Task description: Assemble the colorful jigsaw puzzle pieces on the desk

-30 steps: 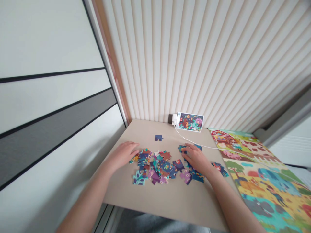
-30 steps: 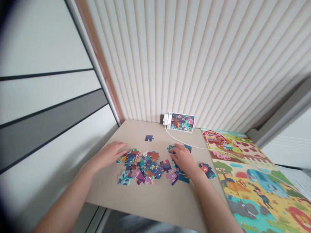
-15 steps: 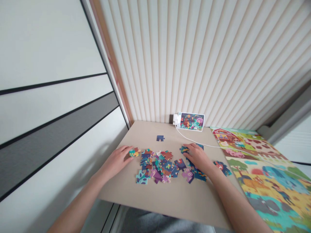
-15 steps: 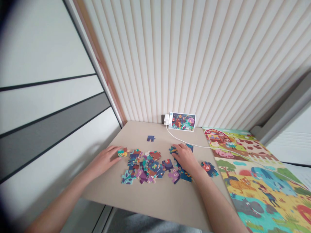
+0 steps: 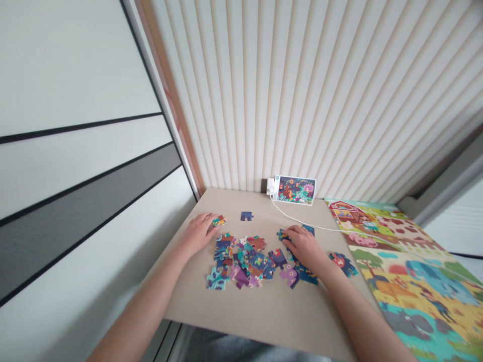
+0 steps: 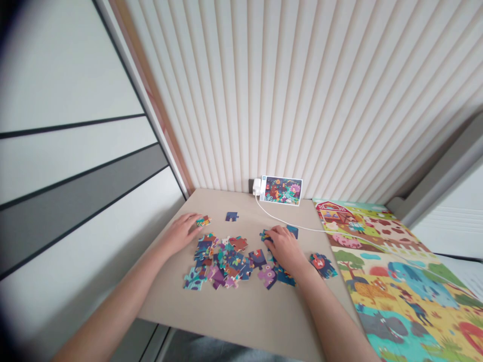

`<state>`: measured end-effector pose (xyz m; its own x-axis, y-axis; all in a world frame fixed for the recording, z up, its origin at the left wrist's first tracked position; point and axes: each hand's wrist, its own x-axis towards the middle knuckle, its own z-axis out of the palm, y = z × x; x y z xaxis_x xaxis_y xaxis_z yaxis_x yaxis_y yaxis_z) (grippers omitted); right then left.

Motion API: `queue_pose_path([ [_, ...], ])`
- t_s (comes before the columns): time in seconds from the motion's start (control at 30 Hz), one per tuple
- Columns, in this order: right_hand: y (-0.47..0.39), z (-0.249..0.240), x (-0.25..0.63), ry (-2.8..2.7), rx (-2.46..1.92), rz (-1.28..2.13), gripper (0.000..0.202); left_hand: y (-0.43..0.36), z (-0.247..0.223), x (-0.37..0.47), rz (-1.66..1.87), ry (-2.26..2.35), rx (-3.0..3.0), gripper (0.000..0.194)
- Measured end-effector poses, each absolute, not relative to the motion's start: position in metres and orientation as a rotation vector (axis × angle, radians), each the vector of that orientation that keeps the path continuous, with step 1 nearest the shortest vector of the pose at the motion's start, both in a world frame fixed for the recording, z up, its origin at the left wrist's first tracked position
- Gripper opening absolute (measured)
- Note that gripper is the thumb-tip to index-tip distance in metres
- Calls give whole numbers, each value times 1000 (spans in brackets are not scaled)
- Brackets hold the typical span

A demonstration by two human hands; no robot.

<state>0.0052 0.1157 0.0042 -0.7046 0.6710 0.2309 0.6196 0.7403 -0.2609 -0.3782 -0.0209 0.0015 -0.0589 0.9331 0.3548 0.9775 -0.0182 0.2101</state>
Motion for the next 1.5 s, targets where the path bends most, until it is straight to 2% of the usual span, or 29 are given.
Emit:
queue_pose_path([
  [0.27, 115, 3, 5, -2637, -1007, 226, 28, -47, 22, -368, -613, -1850, -2728, 54],
  [0.67, 117, 1, 5, -2642, -983, 225, 28, -47, 18, -370, -727, -1918, -2659, 53],
  [0.8, 118, 0, 6, -2612, -979, 242, 29, -48, 16, -378, -830, -1976, -2470, 56],
  [0.97, 120, -1, 6, -2572, -941, 285, 36, -46, 14, -389, -998, -2005, -2202, 50],
  [1.33, 121, -8, 1, -2308, -918, 612, 46, -41, 14, -374, -1079, -1927, -2291, 50],
  [1.5, 126, -8, 1, -2242, -977, 695, 44, -36, 7, -374, -1088, -1931, -2315, 33],
])
